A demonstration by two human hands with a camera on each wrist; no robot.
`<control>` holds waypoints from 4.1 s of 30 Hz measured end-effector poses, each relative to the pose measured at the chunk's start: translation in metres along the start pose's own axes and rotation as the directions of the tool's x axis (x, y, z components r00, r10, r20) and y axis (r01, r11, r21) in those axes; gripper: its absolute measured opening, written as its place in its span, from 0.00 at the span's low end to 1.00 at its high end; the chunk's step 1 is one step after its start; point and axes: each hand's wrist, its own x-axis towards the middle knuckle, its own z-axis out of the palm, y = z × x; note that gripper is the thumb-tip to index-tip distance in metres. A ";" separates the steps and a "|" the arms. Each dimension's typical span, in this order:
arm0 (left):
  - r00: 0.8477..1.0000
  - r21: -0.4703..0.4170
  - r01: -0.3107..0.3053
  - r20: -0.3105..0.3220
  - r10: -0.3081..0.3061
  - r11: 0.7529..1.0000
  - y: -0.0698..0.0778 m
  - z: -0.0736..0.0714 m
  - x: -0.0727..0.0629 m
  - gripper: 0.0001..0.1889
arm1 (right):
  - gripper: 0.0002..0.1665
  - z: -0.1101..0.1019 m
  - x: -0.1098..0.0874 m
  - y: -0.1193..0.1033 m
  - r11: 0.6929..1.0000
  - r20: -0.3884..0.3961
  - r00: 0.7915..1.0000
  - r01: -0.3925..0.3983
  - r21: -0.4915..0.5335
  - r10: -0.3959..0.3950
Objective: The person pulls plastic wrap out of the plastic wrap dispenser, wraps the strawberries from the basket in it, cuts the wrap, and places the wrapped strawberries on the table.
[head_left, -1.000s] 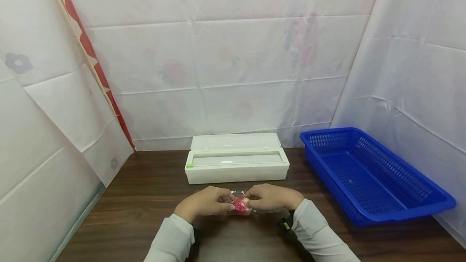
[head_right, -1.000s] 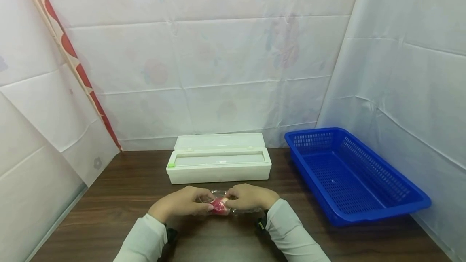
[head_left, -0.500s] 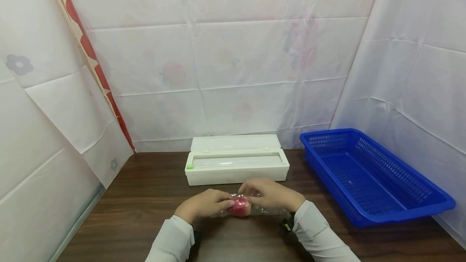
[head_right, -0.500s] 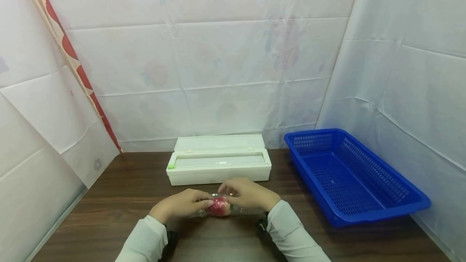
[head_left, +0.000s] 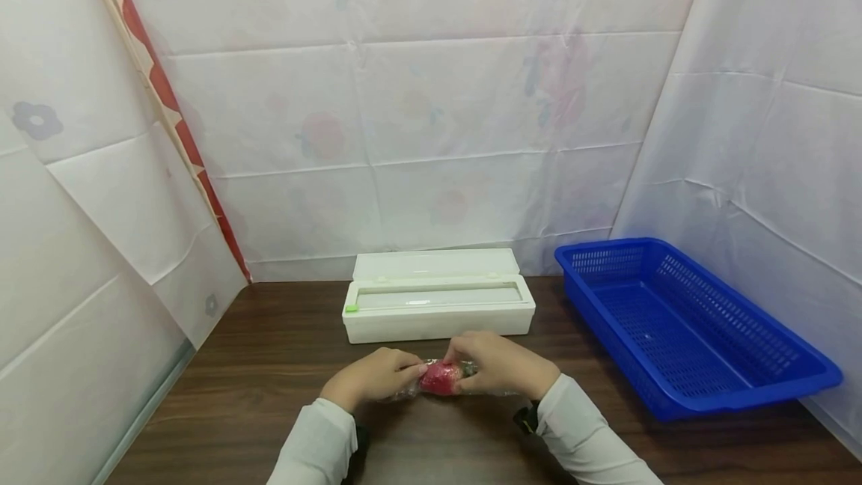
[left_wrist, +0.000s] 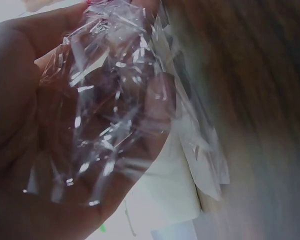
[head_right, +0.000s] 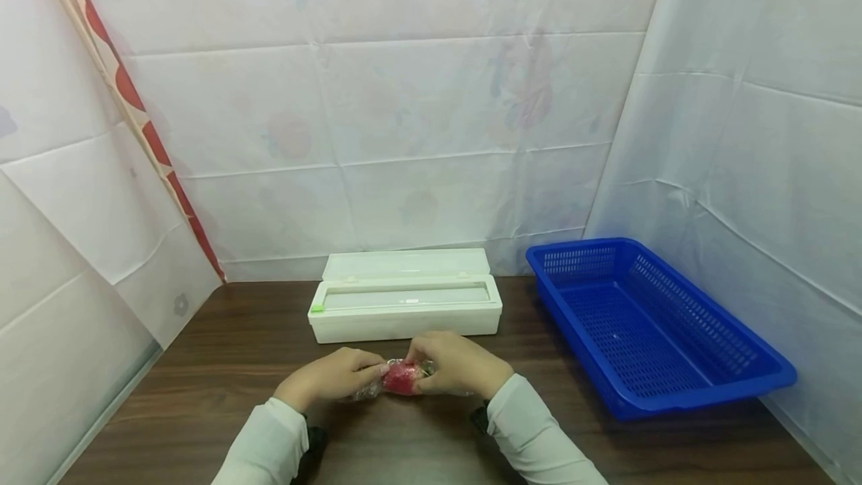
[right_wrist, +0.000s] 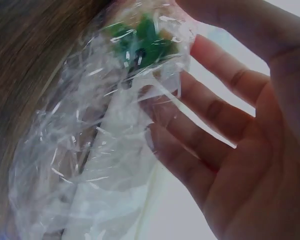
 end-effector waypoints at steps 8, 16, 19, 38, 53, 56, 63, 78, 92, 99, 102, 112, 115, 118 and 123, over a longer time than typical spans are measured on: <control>0.999 0.016 -0.015 -0.045 0.016 1.000 -0.001 -0.003 -0.001 0.12 | 0.23 0.006 0.002 0.004 0.999 -0.008 1.000 -0.023 -0.038 0.023; 0.997 0.009 -0.009 -0.079 0.009 1.000 -0.007 -0.004 -0.001 0.11 | 0.20 0.011 0.005 0.014 0.999 0.006 1.000 -0.031 0.010 0.031; 0.994 0.011 -0.032 -0.103 0.033 0.999 -0.009 -0.005 0.000 0.11 | 0.20 0.011 0.005 0.016 0.999 0.010 0.999 -0.035 0.032 0.035; 0.950 0.196 -0.248 -0.142 0.278 0.949 0.024 0.002 0.010 0.15 | 0.18 0.018 0.003 0.023 0.992 0.030 0.999 -0.037 0.124 0.033; 0.960 0.207 -0.218 -0.130 0.248 0.954 0.022 0.009 0.011 0.20 | 0.20 0.016 0.003 0.031 0.996 0.086 0.996 -0.021 0.088 0.013; 0.958 0.214 -0.223 -0.134 0.255 0.951 0.021 0.010 0.012 0.19 | 0.21 0.015 0.003 0.031 0.996 0.089 0.996 -0.011 0.089 0.003; 0.958 0.208 -0.220 -0.139 0.252 0.953 0.021 0.010 0.013 0.20 | 0.22 0.017 0.003 0.033 0.996 0.106 0.994 -0.031 0.085 0.022; 0.959 0.328 -0.164 -0.170 0.228 0.931 0.024 0.017 0.010 0.22 | 0.23 0.009 -0.002 0.030 0.997 0.069 0.995 -0.072 0.010 0.071; 0.972 0.207 -0.083 -0.197 0.125 0.975 0.016 0.017 0.012 0.17 | 0.11 0.009 0.006 0.015 0.974 -0.205 0.973 0.056 -0.221 -0.102; 0.982 0.127 -0.076 -0.163 0.097 0.989 0.016 0.014 0.011 0.13 | 0.22 0.006 0.001 0.013 0.979 -0.119 0.992 0.027 -0.200 -0.052; 0.987 0.070 -0.071 -0.141 0.081 0.995 0.015 0.012 0.010 0.12 | 0.28 0.006 0.001 0.013 0.982 -0.078 0.997 0.007 -0.188 -0.022; 0.979 0.147 -0.074 -0.179 0.100 0.986 0.014 0.011 0.011 0.14 | 0.30 0.014 0.004 0.015 0.989 -0.029 0.999 -0.028 -0.143 0.024; 0.958 0.265 -0.072 -0.250 0.140 0.962 0.016 0.012 0.013 0.12 | 0.30 0.017 0.004 0.016 0.986 -0.031 0.999 -0.042 -0.164 0.038; 0.940 0.328 -0.064 -0.298 0.167 0.943 0.018 0.012 0.015 0.11 | 0.29 0.021 0.005 0.017 0.980 -0.018 0.997 -0.073 -0.183 0.071; 0.942 0.345 -0.081 -0.281 0.185 0.935 0.019 0.013 0.015 0.15 | 0.30 0.024 0.005 0.016 0.975 0.007 0.994 -0.106 -0.195 0.110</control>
